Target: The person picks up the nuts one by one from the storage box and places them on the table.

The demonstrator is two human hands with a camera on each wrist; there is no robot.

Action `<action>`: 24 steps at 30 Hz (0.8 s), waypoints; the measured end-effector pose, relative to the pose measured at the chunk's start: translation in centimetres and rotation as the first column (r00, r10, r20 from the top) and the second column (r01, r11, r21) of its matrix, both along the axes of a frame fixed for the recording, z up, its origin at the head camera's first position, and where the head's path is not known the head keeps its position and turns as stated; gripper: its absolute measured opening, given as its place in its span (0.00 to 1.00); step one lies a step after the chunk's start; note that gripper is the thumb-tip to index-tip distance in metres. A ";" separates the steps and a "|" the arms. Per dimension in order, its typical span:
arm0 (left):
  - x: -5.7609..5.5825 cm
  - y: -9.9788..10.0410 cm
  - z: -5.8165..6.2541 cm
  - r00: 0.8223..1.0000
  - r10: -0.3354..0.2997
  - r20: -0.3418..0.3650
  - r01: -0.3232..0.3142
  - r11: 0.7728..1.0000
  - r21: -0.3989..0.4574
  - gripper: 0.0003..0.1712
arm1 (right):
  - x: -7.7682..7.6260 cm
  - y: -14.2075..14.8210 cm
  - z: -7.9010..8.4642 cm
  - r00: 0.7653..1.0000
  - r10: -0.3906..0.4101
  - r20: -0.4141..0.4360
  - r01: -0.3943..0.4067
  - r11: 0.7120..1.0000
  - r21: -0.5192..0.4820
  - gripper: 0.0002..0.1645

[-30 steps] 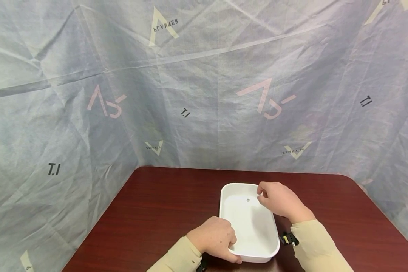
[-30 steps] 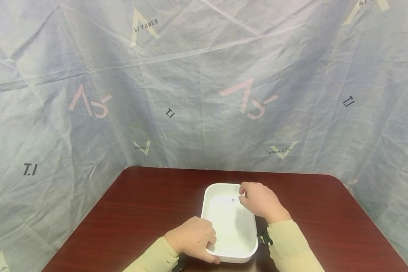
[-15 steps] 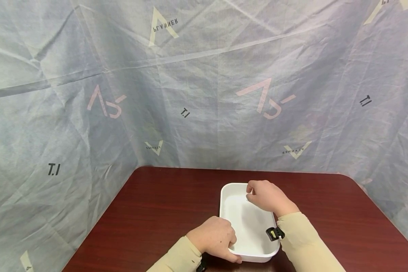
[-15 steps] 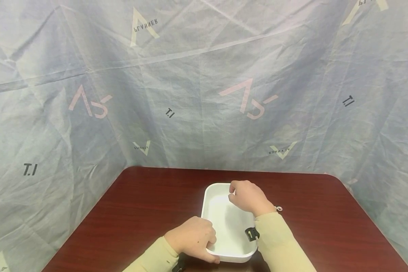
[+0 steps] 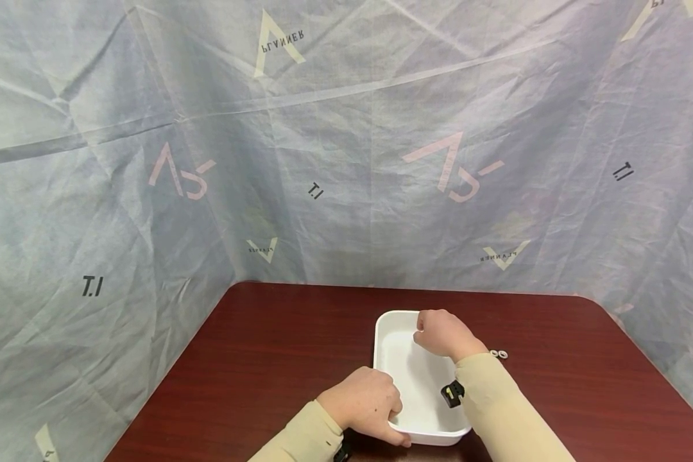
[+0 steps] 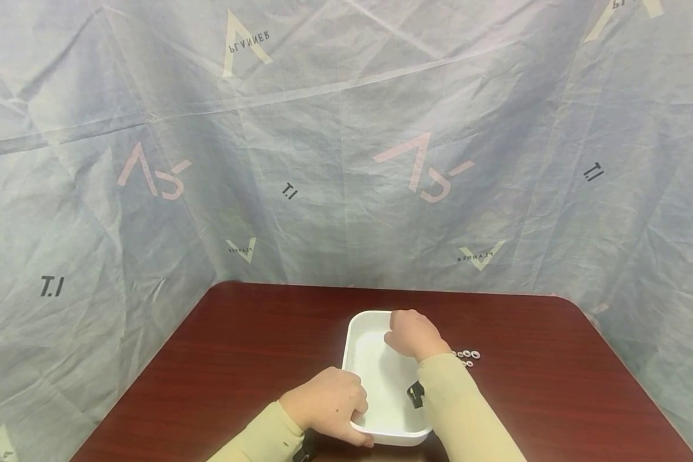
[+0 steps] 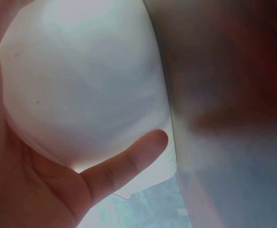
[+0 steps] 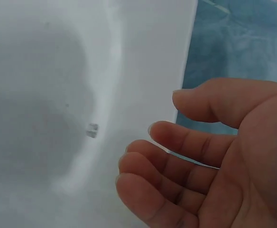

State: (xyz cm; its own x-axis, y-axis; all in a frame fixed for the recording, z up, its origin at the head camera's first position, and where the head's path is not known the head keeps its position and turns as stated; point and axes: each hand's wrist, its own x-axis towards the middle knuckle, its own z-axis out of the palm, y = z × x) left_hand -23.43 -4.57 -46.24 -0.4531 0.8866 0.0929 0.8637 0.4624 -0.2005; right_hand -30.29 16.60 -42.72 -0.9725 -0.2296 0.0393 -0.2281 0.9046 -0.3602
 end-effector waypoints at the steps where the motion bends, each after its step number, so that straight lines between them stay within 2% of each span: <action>1: 0.0 0.0 0.0 1.000 -0.001 0.001 0.001 1.000 0.002 0.33 | -0.1 -0.1 -0.2 1.000 -0.002 0.000 0.002 1.000 0.003 0.03; 6: -0.1 -0.1 -0.2 1.000 -0.004 0.006 0.004 1.000 0.013 0.33 | -0.8 -0.7 -1.2 0.999 -0.029 0.021 0.028 0.999 0.030 0.07; 12: -0.2 0.0 -0.1 1.000 0.000 0.017 0.000 1.000 0.011 0.34 | -1.1 -0.9 -1.9 0.998 -0.056 0.004 0.055 0.995 0.086 0.06; 17: -0.2 -0.1 -0.1 1.000 0.002 0.022 -0.002 1.000 0.011 0.34 | -1.1 -1.0 -2.1 0.998 -0.068 -0.005 0.068 0.994 0.083 0.05; 24: -0.1 0.0 -0.2 1.000 -0.006 0.013 0.006 1.000 0.017 0.34 | -0.9 -1.1 -2.5 0.998 -0.058 -0.013 0.059 0.991 0.116 0.09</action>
State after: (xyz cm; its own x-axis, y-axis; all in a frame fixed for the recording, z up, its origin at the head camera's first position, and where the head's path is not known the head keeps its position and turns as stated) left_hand -23.54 -4.58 -46.45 -0.4488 0.8878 0.1017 0.8691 0.4601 -0.1817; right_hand -31.17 15.50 -45.21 -0.9841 -0.1758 0.0246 -0.1763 0.9521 -0.2497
